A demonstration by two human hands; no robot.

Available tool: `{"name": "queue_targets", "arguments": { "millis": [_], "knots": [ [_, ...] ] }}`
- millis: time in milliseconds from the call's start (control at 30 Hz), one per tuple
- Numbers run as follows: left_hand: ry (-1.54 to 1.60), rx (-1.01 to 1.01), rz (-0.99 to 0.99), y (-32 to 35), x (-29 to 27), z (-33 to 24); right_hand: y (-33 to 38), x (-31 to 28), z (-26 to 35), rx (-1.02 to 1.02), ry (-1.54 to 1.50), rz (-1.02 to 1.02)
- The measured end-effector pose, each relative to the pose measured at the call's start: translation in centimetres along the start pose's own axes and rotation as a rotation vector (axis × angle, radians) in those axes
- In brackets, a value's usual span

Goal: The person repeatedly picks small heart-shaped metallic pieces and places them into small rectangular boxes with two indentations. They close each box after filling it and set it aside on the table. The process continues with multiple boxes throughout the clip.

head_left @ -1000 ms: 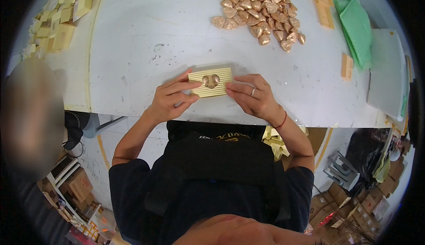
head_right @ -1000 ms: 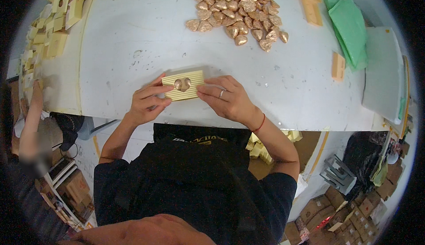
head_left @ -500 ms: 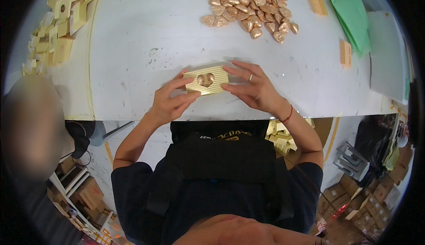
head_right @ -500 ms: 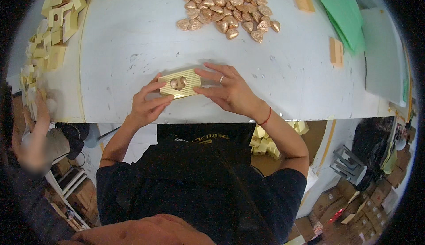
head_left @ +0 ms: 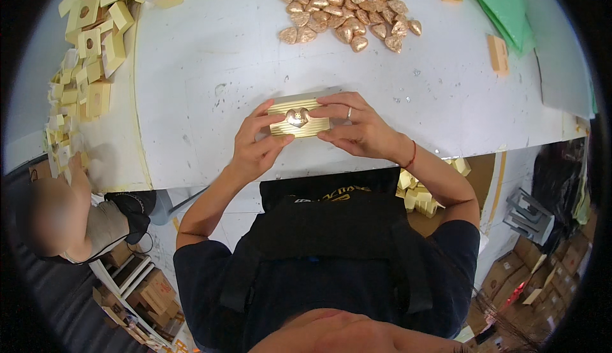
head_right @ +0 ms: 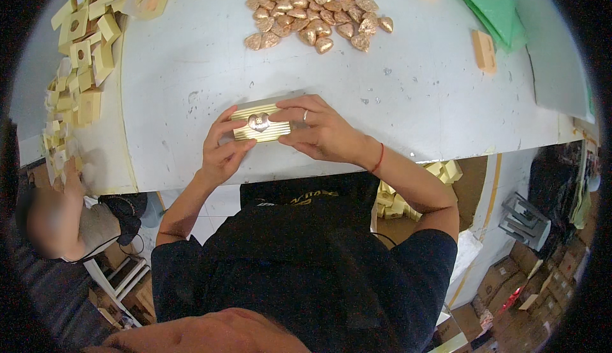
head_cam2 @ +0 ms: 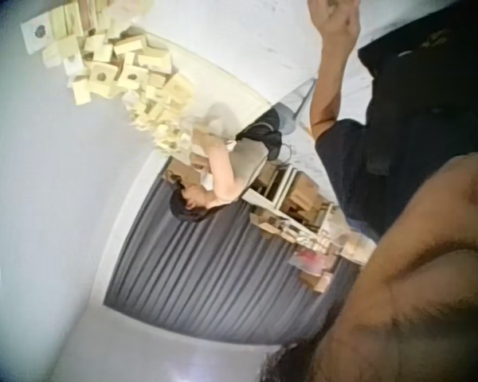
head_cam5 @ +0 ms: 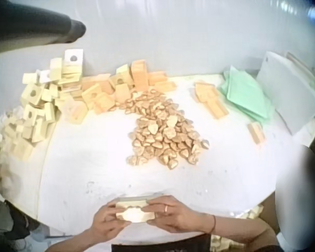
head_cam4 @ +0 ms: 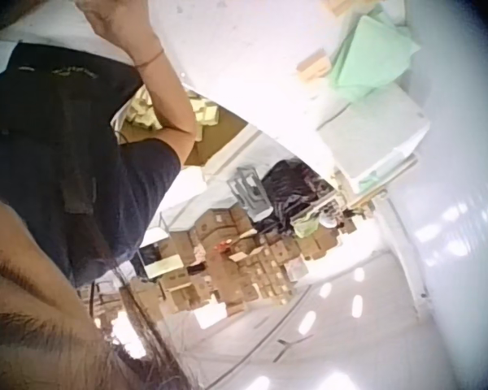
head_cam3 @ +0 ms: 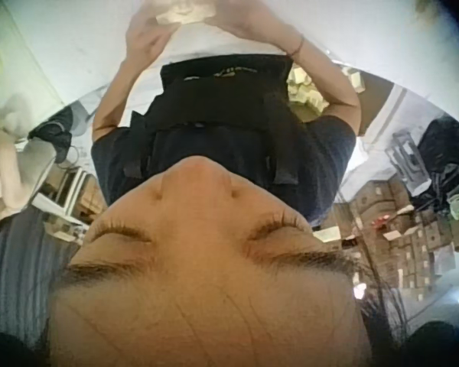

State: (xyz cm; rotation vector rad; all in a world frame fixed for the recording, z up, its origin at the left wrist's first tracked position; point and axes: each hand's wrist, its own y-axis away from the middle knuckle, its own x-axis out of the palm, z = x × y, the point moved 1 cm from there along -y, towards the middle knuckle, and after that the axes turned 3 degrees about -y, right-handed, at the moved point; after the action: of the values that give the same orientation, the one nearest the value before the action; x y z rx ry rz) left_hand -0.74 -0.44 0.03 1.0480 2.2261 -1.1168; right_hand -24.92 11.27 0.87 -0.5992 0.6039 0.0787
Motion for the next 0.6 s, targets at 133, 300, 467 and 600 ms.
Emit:
{"name": "queue_targets", "arguments": {
  "millis": [133,300,467,600],
  "knots": [
    [-0.022,0.022,-0.009,0.2,0.7,0.4,-1.0,0.1,0.7,0.069,0.036,0.043],
    [0.148,0.068,0.254,-3.3,1.7,-0.1,-1.8,-1.2,3.2,0.349,0.142,0.295],
    [-0.229,-0.06,0.037,-14.2,-3.4,13.2,6.5,-9.5,9.0,0.717,0.156,0.442],
    [-0.787,0.043,-0.365,-23.7,-5.4,24.8,5.9,-11.6,9.3,0.805,0.23,0.033]
  ]
}}
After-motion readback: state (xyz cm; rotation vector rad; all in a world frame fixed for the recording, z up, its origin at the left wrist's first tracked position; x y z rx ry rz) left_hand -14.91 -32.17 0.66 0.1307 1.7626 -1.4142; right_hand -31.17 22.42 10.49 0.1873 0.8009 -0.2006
